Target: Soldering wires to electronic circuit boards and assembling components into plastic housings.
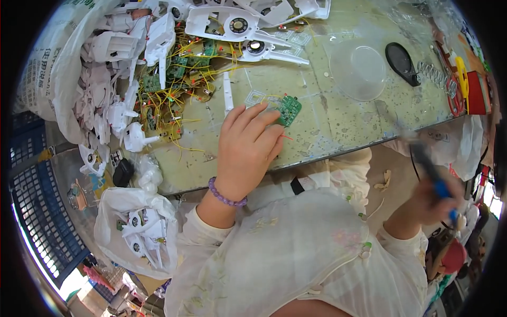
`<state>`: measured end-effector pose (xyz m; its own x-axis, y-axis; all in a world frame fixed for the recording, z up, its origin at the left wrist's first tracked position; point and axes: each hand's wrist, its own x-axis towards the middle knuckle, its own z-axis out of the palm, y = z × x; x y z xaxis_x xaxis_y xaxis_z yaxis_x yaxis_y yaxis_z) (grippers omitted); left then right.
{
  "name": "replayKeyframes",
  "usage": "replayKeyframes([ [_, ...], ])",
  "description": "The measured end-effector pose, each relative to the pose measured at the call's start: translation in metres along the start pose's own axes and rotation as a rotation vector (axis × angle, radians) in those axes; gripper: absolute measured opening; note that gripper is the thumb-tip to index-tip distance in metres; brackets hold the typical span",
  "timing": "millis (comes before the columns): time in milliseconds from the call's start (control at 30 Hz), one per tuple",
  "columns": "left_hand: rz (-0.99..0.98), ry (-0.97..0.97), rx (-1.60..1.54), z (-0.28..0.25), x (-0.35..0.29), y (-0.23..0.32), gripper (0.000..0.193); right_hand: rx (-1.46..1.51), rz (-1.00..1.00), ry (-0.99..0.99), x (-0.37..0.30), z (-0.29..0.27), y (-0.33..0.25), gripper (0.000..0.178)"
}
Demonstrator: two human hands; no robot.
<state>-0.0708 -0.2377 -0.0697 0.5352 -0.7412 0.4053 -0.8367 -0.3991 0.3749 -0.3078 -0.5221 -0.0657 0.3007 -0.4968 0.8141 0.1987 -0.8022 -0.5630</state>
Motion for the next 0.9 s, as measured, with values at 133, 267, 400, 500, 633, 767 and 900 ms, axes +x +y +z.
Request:
replayKeyframes([
  [133, -0.050, -0.017, 0.002, 0.004, -0.006, 0.000, 0.018, 0.541, 0.188, -0.690, -0.009, 0.066, -0.030, 0.026],
  [267, -0.074, 0.019, -0.028, 0.006, -0.002, 0.003, 0.016, 0.510, 0.112, -0.785, -0.017, 0.076, -0.031, 0.023],
  [400, -0.080, 0.018, -0.022, 0.007, -0.003, 0.002, 0.015, 0.502, 0.052, -0.797, -0.022, 0.084, -0.033, 0.023],
  [500, -0.088, 0.017, -0.019, 0.007, -0.004, 0.003, 0.015, 0.504, 0.046, -0.795, -0.024, 0.087, -0.035, 0.022],
  [633, -0.084, 0.024, -0.008, 0.007, -0.004, 0.003, 0.016, 0.472, 0.057, -0.800, -0.026, 0.088, -0.035, 0.020],
  [767, -0.073, 0.028, -0.003, 0.007, -0.004, 0.003, 0.017, 0.473, 0.063, -0.798, -0.025, 0.089, -0.037, 0.019],
  [900, -0.080, 0.015, -0.009, 0.008, -0.003, 0.002, 0.018, 0.476, 0.078, -0.792, -0.029, 0.090, -0.034, 0.019],
])
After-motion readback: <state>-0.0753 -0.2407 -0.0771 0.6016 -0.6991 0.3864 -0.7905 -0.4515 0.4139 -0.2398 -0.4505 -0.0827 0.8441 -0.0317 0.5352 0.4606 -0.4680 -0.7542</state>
